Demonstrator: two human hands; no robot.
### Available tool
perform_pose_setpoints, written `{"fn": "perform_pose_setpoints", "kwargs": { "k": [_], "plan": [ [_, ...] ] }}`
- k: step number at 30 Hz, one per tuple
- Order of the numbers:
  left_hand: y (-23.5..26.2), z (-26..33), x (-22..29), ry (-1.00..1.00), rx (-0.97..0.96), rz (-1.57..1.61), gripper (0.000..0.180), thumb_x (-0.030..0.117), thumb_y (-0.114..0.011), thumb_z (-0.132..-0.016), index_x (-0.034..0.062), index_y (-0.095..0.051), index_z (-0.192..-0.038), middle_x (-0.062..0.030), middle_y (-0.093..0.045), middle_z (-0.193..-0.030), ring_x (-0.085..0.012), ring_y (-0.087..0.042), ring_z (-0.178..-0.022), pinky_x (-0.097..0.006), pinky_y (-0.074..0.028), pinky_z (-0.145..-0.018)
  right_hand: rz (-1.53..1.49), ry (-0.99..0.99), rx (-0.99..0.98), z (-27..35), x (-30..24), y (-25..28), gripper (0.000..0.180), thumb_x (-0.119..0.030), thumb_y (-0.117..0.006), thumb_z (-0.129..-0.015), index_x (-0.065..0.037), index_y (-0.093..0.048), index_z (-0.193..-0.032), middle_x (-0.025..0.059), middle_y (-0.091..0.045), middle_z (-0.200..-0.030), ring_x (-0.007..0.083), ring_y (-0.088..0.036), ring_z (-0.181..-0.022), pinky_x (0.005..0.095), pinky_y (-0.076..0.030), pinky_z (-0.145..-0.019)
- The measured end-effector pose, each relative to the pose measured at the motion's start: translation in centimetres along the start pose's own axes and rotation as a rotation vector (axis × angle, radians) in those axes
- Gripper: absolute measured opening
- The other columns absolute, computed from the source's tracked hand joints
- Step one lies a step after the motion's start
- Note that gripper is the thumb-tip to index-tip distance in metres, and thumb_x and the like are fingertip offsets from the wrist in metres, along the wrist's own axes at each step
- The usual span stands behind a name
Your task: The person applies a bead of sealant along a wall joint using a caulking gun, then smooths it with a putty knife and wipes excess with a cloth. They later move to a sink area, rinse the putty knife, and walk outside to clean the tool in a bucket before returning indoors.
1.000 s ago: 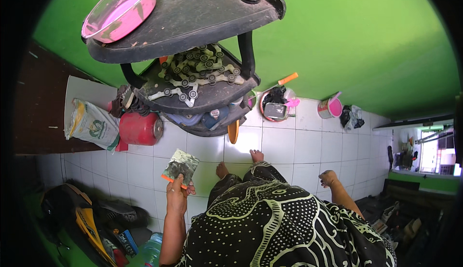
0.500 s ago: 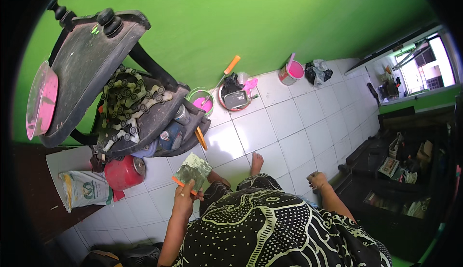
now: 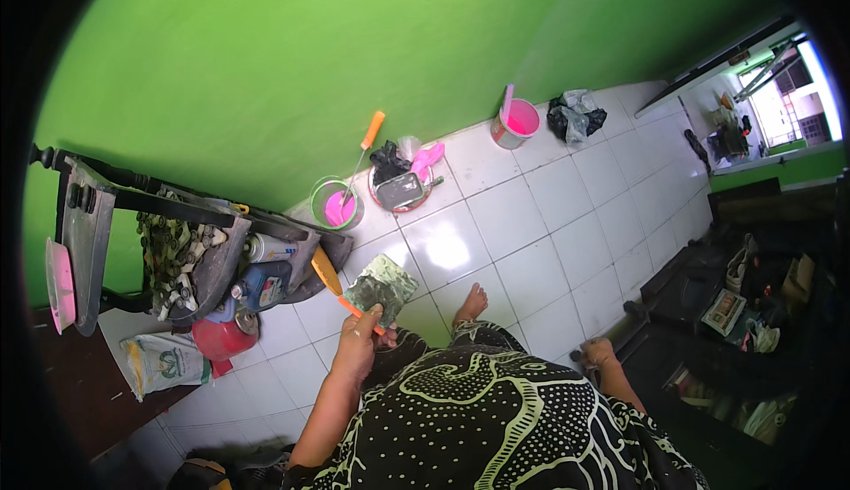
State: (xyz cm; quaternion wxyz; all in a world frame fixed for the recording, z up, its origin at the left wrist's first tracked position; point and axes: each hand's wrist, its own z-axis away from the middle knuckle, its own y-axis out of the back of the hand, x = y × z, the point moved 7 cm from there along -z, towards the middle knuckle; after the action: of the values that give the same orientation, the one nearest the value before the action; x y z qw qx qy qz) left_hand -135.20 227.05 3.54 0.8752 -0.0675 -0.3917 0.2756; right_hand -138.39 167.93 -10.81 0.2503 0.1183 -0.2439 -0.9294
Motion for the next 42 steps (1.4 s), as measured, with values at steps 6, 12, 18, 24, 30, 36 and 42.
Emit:
{"fn": "perform_pose_setpoints", "kwargs": {
  "k": [6, 12, 18, 24, 30, 36, 42],
  "plan": [
    [-12.1, -4.4, -2.9, 0.124, -0.124, -0.063, 0.029, 0.029, -0.052, -0.094, 0.0008, -0.057, -0.094, -0.0072, -0.060, -0.078, -0.0150, -0.057, -0.064, -0.028, -0.048, -0.057, -0.214, 0.096, 0.092, -5.2, 0.6, 13.6, 0.020, -0.016, -0.061, -0.083, 0.000, -0.060, -0.096, 0.0105, -0.060, -0.069, 0.0194, -0.058, -0.049, 0.0312, -0.048, -0.040],
    [-18.5, -8.0, -4.5, 0.168, -0.213, -0.068, 0.027, 0.028, -0.050, -0.095, 0.0014, -0.056, -0.093, -0.0073, -0.059, -0.080, -0.0154, -0.056, -0.068, -0.029, -0.048, -0.059, -0.307, 0.118, 0.136, -6.1, -2.9, 18.7, 0.016, -0.015, -0.059, -0.083, 0.000, -0.059, -0.089, 0.0079, -0.056, -0.066, 0.0167, -0.053, -0.046, 0.0296, -0.045, -0.039],
    [-21.0, -13.6, -5.1, 0.188, -0.281, -0.020, 0.027, 0.029, -0.051, -0.095, 0.0029, -0.054, -0.098, -0.0058, -0.057, -0.081, -0.0128, -0.054, -0.066, -0.027, -0.048, -0.058, -0.092, 0.055, -0.005, -5.3, -1.8, 15.2, 0.019, -0.015, -0.059, -0.083, 0.001, -0.063, -0.092, 0.0090, -0.060, -0.066, 0.0177, -0.057, -0.050, 0.0301, -0.047, -0.043],
    [-22.8, -18.9, -3.7, 0.227, -0.382, -0.052, 0.027, 0.029, -0.049, -0.097, 0.0035, -0.056, -0.092, -0.0031, -0.058, -0.078, -0.0110, -0.054, -0.061, -0.025, -0.048, -0.056, 0.147, 0.055, -0.002, -5.8, -1.7, 14.6, 0.017, -0.014, -0.059, -0.079, -0.002, -0.060, -0.067, 0.0013, -0.060, -0.062, 0.0083, -0.050, -0.049, 0.0267, -0.042, -0.045],
    [-22.5, -22.3, -1.6, 0.276, -0.379, -0.117, 0.033, 0.033, -0.049, -0.097, 0.0020, -0.057, -0.089, -0.0037, -0.059, -0.076, -0.0112, -0.057, -0.061, -0.026, -0.049, -0.055, -0.089, 0.033, 0.081, -3.1, -14.1, 15.6, 0.013, -0.013, -0.058, -0.083, 0.000, -0.059, -0.084, 0.0054, -0.057, -0.064, 0.0133, -0.054, -0.048, 0.0274, -0.044, -0.042],
    [-22.8, -25.6, 1.8, 0.283, -0.354, -0.143, 0.038, 0.037, -0.051, -0.096, 0.0010, -0.058, -0.086, -0.0051, -0.059, -0.072, -0.0123, -0.058, -0.060, -0.027, -0.050, -0.055, -0.108, 0.243, 0.039, -4.5, -25.7, 14.6, 0.025, -0.014, -0.060, -0.084, 0.004, -0.062, -0.102, 0.0075, -0.063, -0.076, 0.0149, -0.060, -0.057, 0.0261, -0.049, -0.050],
    [-25.1, -27.7, 2.2, 0.321, -0.347, -0.140, 0.040, 0.037, -0.051, -0.096, 0.0006, -0.056, -0.081, -0.0063, -0.056, -0.067, -0.0137, -0.055, -0.056, -0.027, -0.047, -0.053, -0.055, 0.242, -0.042, -3.8, -29.6, 12.1, 0.031, -0.014, -0.061, -0.085, 0.005, -0.060, -0.109, 0.0094, -0.064, -0.082, 0.0164, -0.063, -0.064, 0.0257, -0.050, -0.054]
  ]
}}
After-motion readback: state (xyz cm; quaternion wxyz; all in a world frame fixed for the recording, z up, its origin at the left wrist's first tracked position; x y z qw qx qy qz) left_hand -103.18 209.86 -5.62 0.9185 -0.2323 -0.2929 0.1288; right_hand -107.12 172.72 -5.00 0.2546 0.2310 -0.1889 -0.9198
